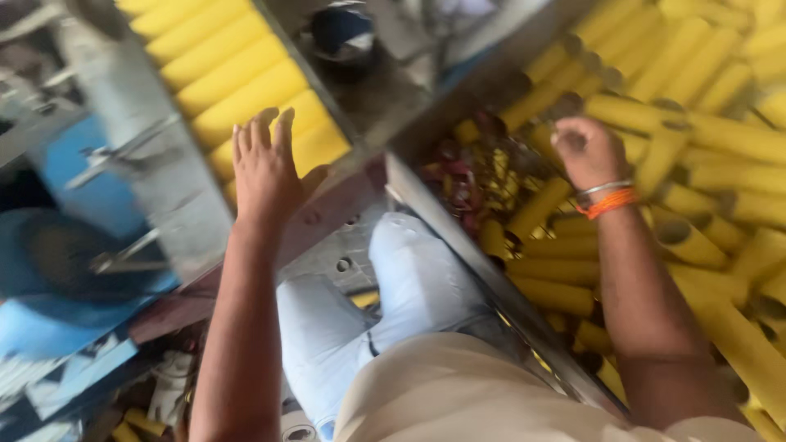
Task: The person repeatedly picks up yellow cylindrical objects from a wire basket and places them onto a conveyor belt. The person handles the cylinders one at a time, moving them from the basket to the belt in a continuous loop.
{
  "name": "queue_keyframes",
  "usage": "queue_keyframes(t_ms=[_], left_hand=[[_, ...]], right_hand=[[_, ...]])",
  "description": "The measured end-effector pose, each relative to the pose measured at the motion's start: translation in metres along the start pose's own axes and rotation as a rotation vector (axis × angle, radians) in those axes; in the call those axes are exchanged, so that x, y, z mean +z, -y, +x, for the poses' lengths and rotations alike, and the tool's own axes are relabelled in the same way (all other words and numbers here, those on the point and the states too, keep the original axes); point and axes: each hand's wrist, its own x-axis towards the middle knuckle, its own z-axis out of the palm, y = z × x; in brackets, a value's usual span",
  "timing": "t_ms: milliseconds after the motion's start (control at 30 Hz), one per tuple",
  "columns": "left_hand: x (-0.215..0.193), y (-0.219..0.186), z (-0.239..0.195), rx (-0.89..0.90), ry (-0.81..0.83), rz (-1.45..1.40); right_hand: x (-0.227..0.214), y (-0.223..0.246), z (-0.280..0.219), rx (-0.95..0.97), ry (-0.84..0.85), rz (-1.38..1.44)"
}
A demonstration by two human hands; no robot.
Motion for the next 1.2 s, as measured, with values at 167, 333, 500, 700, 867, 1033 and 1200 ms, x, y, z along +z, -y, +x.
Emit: queue_keyframes(t_ms=[167,333,500,700,867,1033,1200], left_hand=[[0.016,-0.099,0.007,0.269,-0.023,-0.429],[0.036,-0.184,0.019,0.309,0.259,-0.512],[0.040,-0.194,0.024,0.198,0.399,-0.377],[0.043,-0.190,0.022,0.241,0.300,-0.406],[0.044,-0.190,0.020,0.235,0.305,-0.402],[0.053,-0.187,0.016,0.256,0.357,-0.325],[0.071,-0.191,0.019,0.275,0.463,-0.199]], right_hand=[[0.024,-0.127,-0.070,0.300,0.310,-0.232],[0.075,-0.195,-0.079,0.166,0.275,-0.258],[0.099,-0.190,-0.043,0.250,0.386,-0.374],[0.088,-0.114,-0.040,-0.197,0.496,-0.620],[0.083,-0.024,-0.125,-0.454,0.585,-0.651],[0.078,-0.006,-0.178,-0.393,0.763,-0.669],[0.068,-0.046,-0.170,-0.346,0.732,-0.592]])
